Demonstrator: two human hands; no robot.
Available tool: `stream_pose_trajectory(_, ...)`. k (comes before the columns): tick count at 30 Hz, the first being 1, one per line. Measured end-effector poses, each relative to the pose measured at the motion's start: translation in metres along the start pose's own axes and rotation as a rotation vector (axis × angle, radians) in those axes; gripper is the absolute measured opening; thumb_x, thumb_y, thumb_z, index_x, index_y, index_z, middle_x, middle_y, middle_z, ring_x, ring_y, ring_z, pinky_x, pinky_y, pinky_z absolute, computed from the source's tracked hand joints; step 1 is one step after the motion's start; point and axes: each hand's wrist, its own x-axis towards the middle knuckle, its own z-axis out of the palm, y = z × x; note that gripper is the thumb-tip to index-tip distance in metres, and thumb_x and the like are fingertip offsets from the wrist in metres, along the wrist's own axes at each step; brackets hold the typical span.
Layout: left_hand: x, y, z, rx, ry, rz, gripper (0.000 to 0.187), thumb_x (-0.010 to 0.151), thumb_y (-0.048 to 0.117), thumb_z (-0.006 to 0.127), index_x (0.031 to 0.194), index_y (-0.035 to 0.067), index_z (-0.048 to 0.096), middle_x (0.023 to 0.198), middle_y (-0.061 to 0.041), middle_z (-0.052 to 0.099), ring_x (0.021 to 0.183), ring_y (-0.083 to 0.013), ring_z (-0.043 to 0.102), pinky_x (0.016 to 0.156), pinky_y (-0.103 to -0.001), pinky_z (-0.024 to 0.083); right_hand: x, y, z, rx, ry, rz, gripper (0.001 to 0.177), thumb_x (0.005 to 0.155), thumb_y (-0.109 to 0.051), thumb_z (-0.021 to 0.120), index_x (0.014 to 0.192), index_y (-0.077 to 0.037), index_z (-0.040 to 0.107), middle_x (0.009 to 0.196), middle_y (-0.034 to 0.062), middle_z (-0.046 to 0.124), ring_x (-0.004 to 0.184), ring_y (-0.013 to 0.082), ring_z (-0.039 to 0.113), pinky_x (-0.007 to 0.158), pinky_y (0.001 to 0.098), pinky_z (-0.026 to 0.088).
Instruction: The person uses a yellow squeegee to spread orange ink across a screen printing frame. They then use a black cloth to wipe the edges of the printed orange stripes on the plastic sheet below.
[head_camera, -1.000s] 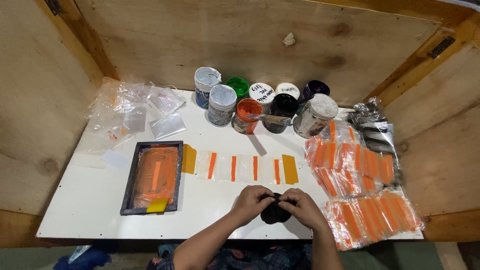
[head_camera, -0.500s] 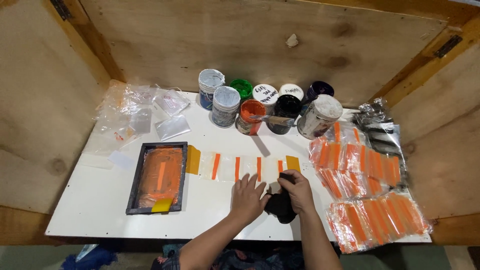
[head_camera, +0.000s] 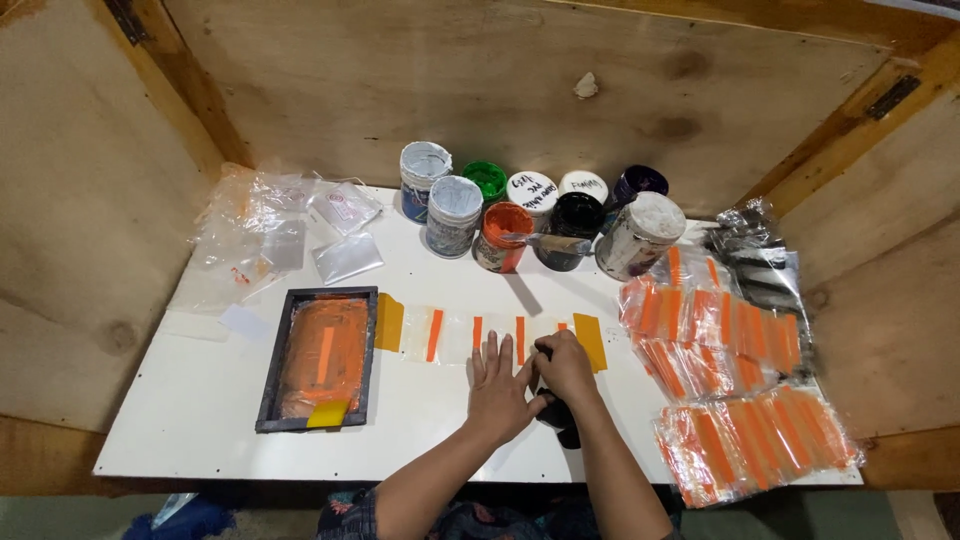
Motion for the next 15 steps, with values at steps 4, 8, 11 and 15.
stream_pose_trajectory(4,-0.001,0.001,0.000,-0.010,0.004,0.001,0.074,0.101,0.058,0.044,0.162,0.019,0.030,0.171,-0.024,0.005,0.157,-0.0442,-0.014,0.122,-0.059,-0.014,0.004,0.009,0.008,-0.056,0.028,-0.011,0.029,0.092,-0.012,0.064,0.118,-0.008,0.077,0.111,0.0160,0.065,0.109,0.0371,0.068,0.091,0.0462,0.058)
stream_pose_trajectory(8,-0.002,0.002,-0.003,-0.008,-0.011,-0.014,0.073,0.102,0.056,0.043,0.163,0.019,0.029,0.172,-0.023,0.003,0.157,-0.0429,-0.016,0.122,-0.059,-0.014,0.003,0.003,0.006,-0.149,0.023,-0.032,0.027,0.093,-0.015,0.064,0.115,-0.013,0.078,0.110,0.0144,0.066,0.109,0.0379,0.068,0.092,0.0481,0.057)
stream_pose_trajectory(11,-0.001,0.001,-0.001,0.000,-0.024,-0.017,0.073,0.102,0.055,0.042,0.163,0.018,0.028,0.172,-0.022,0.001,0.156,-0.0425,-0.018,0.121,-0.059,-0.017,0.002,0.000,0.009,-0.151,0.033,-0.039,0.026,0.093,-0.015,0.063,0.115,-0.013,0.078,0.113,0.0144,0.064,0.108,0.0381,0.068,0.092,0.0476,0.057)
stream_pose_trajectory(15,0.004,-0.005,0.007,-0.026,-0.007,-0.002,0.074,0.101,0.054,0.042,0.164,0.017,0.026,0.172,-0.021,-0.001,0.156,-0.0436,-0.020,0.120,-0.060,-0.018,0.014,0.016,0.025,-0.139,0.051,-0.043,0.025,0.093,-0.016,0.065,0.113,-0.011,0.078,0.113,0.0171,0.064,0.106,0.0420,0.069,0.090,0.0499,0.058)
